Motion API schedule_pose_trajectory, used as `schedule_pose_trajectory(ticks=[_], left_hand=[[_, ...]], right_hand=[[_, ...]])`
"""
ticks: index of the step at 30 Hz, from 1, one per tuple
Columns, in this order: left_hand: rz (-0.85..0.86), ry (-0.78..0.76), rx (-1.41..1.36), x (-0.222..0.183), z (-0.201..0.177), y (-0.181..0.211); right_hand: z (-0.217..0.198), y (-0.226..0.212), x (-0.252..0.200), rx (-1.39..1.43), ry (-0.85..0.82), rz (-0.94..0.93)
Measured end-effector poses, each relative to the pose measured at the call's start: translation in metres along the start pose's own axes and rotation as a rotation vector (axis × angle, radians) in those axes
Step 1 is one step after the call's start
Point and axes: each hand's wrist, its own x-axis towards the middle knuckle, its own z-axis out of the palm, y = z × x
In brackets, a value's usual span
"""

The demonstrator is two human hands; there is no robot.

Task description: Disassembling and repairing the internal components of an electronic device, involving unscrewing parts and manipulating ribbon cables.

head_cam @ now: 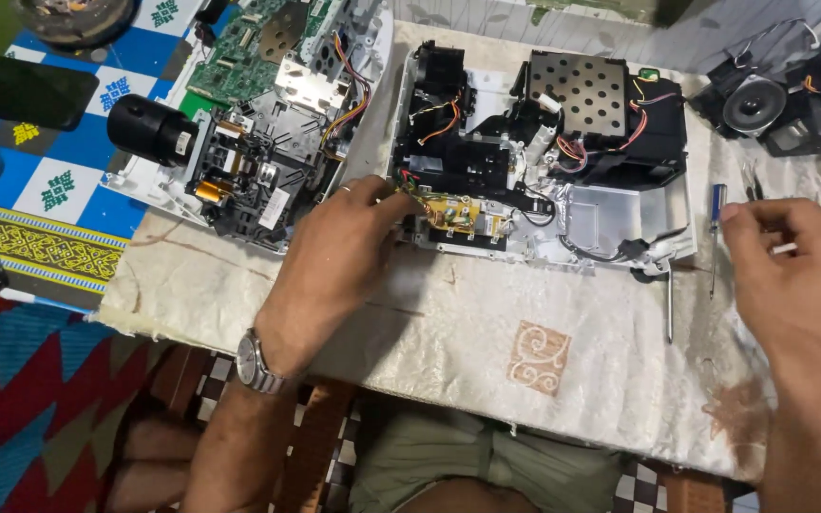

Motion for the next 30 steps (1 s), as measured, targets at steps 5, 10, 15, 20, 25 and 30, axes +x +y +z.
schedule_pose_trajectory(ticks=[5, 10, 15, 20, 25, 30], left_hand=[[0.126, 0.12, 0.067, -0.005, 0.018, -0.013], [0.208, 0.236, -0.095, -0.008, 0.005, -0.016], [0.174, 0.318, -0.344, 0.001, -0.001, -0.02], [0.115, 0.237, -0.399, 0.006, -0.01, -0.02], [0.091, 0.093, -0.241, 0.005, -0.017, -0.012], [0.132, 0.179, -0.122, 0.011, 0.003, 0.003]], right_hand=[[0.002, -0.068, -0.009, 0.074, -0.075, -0.445], [0.026, -0.106, -0.01, 0.19, -0.341, -0.515], [0.039, -0.118, 0.009, 0.187, -0.369, -0.637], [0.046, -0.126, 0.035, 0.075, -0.456, -0.685], [0.063, -0.123, 0.043, 0.068, -0.617, -0.691], [0.066, -0.123, 0.046, -0.055, -0.553, -0.823]])
